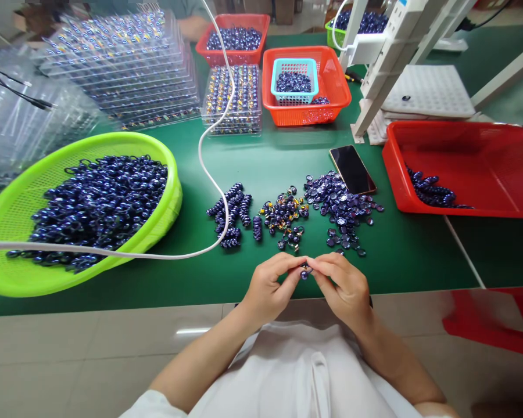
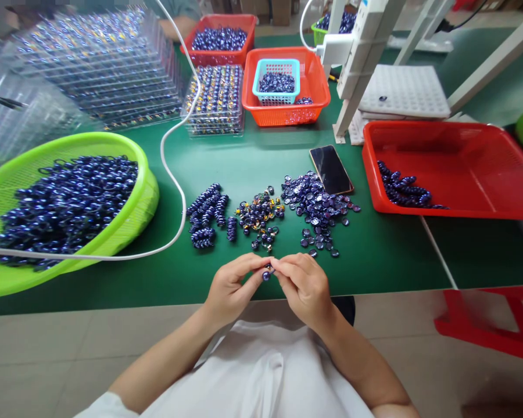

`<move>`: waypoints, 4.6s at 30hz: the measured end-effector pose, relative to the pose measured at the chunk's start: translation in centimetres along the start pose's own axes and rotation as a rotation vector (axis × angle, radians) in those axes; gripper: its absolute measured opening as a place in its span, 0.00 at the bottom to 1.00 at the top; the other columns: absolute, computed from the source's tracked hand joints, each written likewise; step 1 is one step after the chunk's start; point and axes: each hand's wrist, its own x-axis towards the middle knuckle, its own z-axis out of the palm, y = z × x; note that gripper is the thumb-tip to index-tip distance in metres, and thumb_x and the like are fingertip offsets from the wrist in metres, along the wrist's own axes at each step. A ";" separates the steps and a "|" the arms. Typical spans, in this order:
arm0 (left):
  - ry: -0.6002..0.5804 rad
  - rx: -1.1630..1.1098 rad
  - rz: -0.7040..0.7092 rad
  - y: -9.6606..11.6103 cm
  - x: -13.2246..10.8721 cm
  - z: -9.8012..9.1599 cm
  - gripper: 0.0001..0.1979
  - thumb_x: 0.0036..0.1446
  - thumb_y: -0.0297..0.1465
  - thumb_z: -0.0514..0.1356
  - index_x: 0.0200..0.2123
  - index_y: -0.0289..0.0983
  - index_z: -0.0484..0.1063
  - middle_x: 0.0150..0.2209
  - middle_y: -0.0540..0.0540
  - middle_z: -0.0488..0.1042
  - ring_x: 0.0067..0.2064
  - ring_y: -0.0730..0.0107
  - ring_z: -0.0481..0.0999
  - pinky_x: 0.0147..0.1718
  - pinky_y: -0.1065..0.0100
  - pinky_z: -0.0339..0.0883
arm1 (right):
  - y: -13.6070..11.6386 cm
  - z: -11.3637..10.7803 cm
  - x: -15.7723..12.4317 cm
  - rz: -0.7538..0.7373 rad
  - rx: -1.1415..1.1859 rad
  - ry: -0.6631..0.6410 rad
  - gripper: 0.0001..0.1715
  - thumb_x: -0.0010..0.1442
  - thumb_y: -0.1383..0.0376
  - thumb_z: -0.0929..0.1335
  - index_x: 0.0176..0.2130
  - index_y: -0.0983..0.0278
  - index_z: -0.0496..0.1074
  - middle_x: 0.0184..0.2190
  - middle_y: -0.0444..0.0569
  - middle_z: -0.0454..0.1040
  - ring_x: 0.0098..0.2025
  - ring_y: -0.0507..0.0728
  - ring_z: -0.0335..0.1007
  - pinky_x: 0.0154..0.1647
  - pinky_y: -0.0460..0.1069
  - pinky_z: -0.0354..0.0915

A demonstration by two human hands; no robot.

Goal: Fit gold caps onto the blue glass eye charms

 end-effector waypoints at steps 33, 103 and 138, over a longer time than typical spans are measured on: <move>0.056 0.068 0.065 -0.5 -0.3 0.6 0.07 0.60 0.25 0.60 0.40 0.36 0.76 0.31 0.45 0.76 0.33 0.67 0.75 0.34 0.67 0.69 | -0.9 0.7 0.4 0.550 0.275 -0.073 0.04 0.60 0.67 0.68 0.32 0.63 0.74 0.26 0.45 0.75 0.27 0.52 0.70 0.28 0.45 0.67; 0.308 -0.720 -0.596 -0.2 0.2 1.1 0.09 0.46 0.31 0.73 0.33 0.37 0.84 0.29 0.46 0.83 0.31 0.71 0.80 0.36 0.72 0.74 | -0.3 0.8 0.5 0.459 0.510 0.019 0.08 0.62 0.68 0.71 0.41 0.56 0.78 0.35 0.43 0.79 0.33 0.51 0.79 0.36 0.45 0.75; 0.197 0.042 0.012 0.0 -0.4 0.6 0.11 0.59 0.22 0.61 0.41 0.36 0.81 0.36 0.43 0.83 0.36 0.67 0.82 0.38 0.68 0.75 | -0.4 -0.2 0.9 0.174 0.074 -0.035 0.08 0.63 0.71 0.69 0.42 0.60 0.77 0.33 0.46 0.80 0.34 0.52 0.77 0.38 0.46 0.72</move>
